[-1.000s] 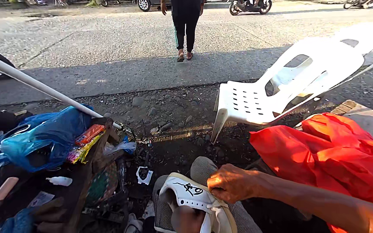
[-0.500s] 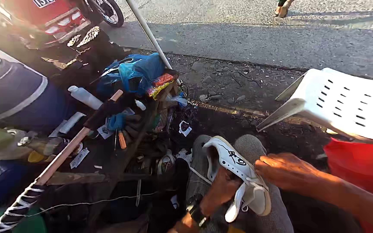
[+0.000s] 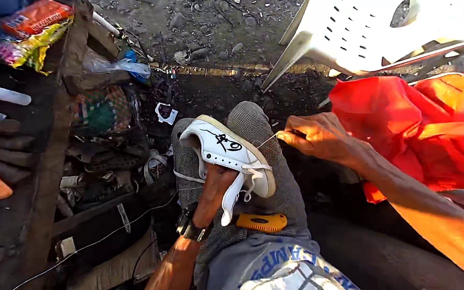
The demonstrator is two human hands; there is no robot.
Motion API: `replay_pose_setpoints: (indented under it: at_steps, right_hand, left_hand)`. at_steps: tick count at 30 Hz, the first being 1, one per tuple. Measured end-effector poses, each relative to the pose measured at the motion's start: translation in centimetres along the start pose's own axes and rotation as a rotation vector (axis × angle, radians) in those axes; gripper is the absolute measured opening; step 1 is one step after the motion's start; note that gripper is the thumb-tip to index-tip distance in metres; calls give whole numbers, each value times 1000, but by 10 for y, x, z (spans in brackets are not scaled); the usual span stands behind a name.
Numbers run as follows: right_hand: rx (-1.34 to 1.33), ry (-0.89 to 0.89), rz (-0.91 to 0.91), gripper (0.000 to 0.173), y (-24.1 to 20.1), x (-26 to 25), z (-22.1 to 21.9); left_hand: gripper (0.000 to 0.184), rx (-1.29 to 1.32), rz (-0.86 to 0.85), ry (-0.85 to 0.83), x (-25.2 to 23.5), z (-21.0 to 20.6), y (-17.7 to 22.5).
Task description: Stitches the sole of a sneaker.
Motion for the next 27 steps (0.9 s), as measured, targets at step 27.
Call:
replay_pose_setpoints:
  at_steps: [27]
  right_hand:
    - [-924, 537, 49, 16, -17, 19, -21]
  left_hand:
    - [27, -16, 128, -125, 4, 10, 2]
Point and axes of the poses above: each hand's wrist, its own x-axis away from the middle knuckle, its own z-axis out of the back of the hand, y = z × x, the point moved 2 cm from there along -x, towards the middle knuckle, and after that the axes turned 8 degrees about z, right-handed, at the moved point
